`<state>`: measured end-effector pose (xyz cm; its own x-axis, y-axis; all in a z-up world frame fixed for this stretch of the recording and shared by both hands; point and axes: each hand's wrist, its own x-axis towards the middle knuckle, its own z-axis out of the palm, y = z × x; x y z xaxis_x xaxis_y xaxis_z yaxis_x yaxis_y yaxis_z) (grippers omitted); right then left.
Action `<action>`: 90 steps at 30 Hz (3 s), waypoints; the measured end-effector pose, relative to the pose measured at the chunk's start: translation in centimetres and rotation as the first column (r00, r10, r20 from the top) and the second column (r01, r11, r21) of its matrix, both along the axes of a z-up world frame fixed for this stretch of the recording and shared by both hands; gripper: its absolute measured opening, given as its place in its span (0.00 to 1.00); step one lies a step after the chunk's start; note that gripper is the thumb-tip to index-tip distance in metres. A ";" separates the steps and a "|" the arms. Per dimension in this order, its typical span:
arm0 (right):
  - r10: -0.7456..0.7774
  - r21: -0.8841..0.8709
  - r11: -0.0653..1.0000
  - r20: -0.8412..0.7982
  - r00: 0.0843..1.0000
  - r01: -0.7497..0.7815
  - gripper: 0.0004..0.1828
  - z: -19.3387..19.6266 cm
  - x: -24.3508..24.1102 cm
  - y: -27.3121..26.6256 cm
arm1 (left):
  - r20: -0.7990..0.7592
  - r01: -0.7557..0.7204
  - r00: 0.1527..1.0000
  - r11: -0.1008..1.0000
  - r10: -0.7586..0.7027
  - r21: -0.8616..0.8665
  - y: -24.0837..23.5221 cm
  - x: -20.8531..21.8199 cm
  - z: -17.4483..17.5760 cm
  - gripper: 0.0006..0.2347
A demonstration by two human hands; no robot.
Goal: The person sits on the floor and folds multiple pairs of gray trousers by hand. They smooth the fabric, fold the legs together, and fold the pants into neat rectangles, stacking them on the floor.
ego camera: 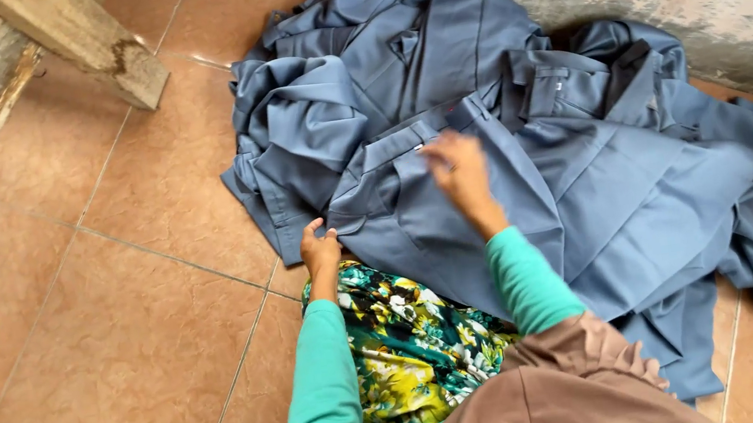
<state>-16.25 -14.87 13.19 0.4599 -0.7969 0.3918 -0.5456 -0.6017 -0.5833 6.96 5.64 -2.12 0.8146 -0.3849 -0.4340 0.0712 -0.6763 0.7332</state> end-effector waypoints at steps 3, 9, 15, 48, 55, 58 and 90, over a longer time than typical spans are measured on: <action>-0.228 -0.126 0.973 -0.379 0.897 0.194 0.08 -2.9 -3.2 -6.4 | 0.026 0.066 0.997 0.978 -0.073 0.199 -0.1 0.4 2.5 0.20; -0.032 0.244 0.954 -0.504 0.863 0.177 0.19 -12.8 -5.8 -12.5 | 0.075 0.125 0.987 0.971 -0.143 0.205 -0.5 -1.5 6.7 0.19; 0.091 0.393 0.919 -0.303 0.949 0.037 0.40 -2.4 -0.4 -4.0 | 0.096 0.163 0.979 0.976 -0.178 0.146 -0.7 -2.0 6.7 0.17; 0.331 -0.256 0.867 -0.347 0.877 -0.428 0.06 0.1 9.5 21.2 | -0.293 0.010 0.954 0.979 -0.070 -0.202 3.8 -2.4 23.5 0.43; 0.178 -0.354 0.871 -0.420 0.890 -0.341 0.06 5.0 9.1 20.3 | -0.330 -0.153 0.943 0.935 0.042 -0.319 2.4 0.9 22.7 0.39; 0.102 -0.466 0.836 -0.385 0.917 -0.289 0.08 5.2 7.8 17.8 | -0.328 -0.247 0.940 0.849 0.093 -0.468 2.4 3.0 29.5 0.43; 0.697 0.169 0.425 -0.688 0.202 -0.890 0.13 -9.8 27.3 42.0 | -0.679 -0.911 0.135 -0.179 0.722 -0.371 58.5 10.5 12.4 0.44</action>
